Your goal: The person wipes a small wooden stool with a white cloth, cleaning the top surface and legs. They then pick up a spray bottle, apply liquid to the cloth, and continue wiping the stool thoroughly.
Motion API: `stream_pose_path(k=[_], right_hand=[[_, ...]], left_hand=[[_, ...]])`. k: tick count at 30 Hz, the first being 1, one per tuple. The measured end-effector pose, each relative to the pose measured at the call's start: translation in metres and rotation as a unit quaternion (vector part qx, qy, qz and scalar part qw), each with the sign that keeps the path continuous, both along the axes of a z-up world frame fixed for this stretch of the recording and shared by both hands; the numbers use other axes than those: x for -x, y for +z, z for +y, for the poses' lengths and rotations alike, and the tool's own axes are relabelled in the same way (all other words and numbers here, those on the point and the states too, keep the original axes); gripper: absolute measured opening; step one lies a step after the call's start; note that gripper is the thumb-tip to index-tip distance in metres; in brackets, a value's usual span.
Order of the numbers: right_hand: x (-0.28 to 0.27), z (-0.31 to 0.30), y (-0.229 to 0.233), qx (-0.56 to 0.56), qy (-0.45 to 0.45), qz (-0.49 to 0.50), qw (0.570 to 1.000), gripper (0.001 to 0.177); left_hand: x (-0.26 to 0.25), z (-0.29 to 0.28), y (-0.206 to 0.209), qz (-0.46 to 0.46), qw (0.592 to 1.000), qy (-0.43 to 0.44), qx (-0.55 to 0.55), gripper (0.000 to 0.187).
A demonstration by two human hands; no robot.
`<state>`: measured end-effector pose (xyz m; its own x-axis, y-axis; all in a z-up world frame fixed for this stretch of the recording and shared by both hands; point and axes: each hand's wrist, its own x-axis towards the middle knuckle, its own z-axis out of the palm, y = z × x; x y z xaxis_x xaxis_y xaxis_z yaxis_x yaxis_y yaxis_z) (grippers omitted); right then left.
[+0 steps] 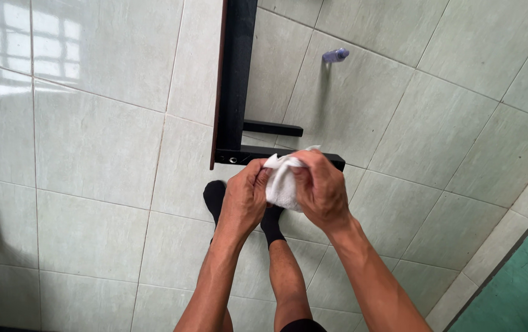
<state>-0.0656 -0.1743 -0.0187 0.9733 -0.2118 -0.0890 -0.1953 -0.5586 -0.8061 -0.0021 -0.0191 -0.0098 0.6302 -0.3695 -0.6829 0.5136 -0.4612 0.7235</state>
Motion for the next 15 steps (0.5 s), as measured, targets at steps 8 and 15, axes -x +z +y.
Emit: stream_pose_path(k=[8,15], right_hand=[[-0.011,0.006,-0.008,-0.006,0.010,0.010,1.000,0.038],[0.010,0.005,-0.035,0.033,-0.006,0.108,0.994,0.034]], left_hand=[[0.001,0.008,-0.005,0.161,0.981,-0.001,0.110,0.030],[0.017,0.008,-0.002,0.148,0.988,0.008,0.040,0.032]])
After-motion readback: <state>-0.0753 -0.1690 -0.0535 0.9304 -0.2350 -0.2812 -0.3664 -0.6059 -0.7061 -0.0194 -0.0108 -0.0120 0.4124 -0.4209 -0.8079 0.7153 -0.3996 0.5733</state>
